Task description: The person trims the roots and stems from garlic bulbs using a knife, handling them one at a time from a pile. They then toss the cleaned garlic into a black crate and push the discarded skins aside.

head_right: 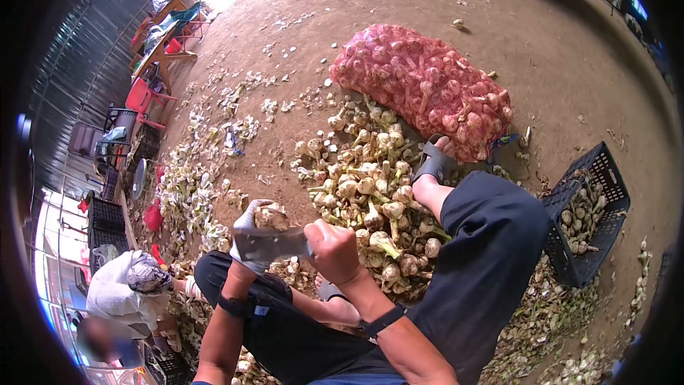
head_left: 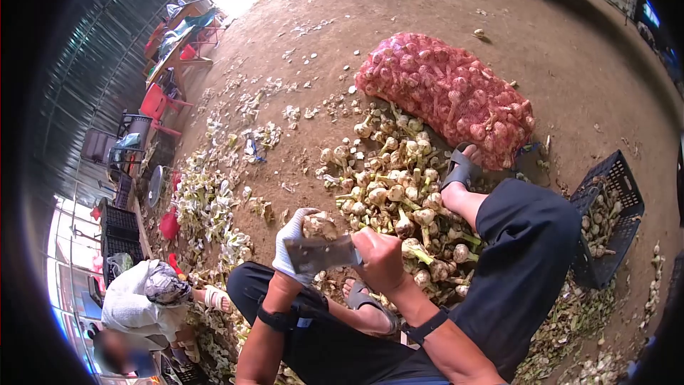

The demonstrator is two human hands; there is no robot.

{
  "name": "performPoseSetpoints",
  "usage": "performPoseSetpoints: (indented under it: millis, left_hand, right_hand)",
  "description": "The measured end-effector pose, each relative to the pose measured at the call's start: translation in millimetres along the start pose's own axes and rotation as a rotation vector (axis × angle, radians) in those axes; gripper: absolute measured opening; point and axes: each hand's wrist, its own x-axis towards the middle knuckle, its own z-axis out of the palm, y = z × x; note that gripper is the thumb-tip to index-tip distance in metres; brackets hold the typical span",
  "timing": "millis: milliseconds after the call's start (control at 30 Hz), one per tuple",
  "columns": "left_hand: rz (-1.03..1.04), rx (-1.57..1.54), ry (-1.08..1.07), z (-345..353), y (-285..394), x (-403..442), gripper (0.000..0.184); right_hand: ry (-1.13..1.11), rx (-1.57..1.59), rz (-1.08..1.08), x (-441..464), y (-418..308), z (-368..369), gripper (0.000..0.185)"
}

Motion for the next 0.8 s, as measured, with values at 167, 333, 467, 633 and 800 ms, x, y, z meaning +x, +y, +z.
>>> performPoseSetpoints:
  millis: [167,333,467,633,800]
  left_hand:
    - [0.088,0.202,0.100,7,12,3,0.059]
    - [0.249,0.280,0.221,14,22,2,0.057]
    - [0.075,-0.145,0.111,20,34,2,0.065]
    - [-0.059,-0.699,0.019,26,26,7,0.060]
    - [0.000,-0.656,0.166,15,58,3,0.054]
  right_hand:
    - [0.021,-0.070,0.115,-15,26,11,0.009]
    - [0.096,-0.323,0.672,-54,89,21,0.015]
    - [0.110,0.451,0.918,-40,61,45,0.022]
    - [0.057,1.603,1.253,-7,-13,23,0.046]
    - [0.052,1.517,1.185,14,-14,-8,0.031]
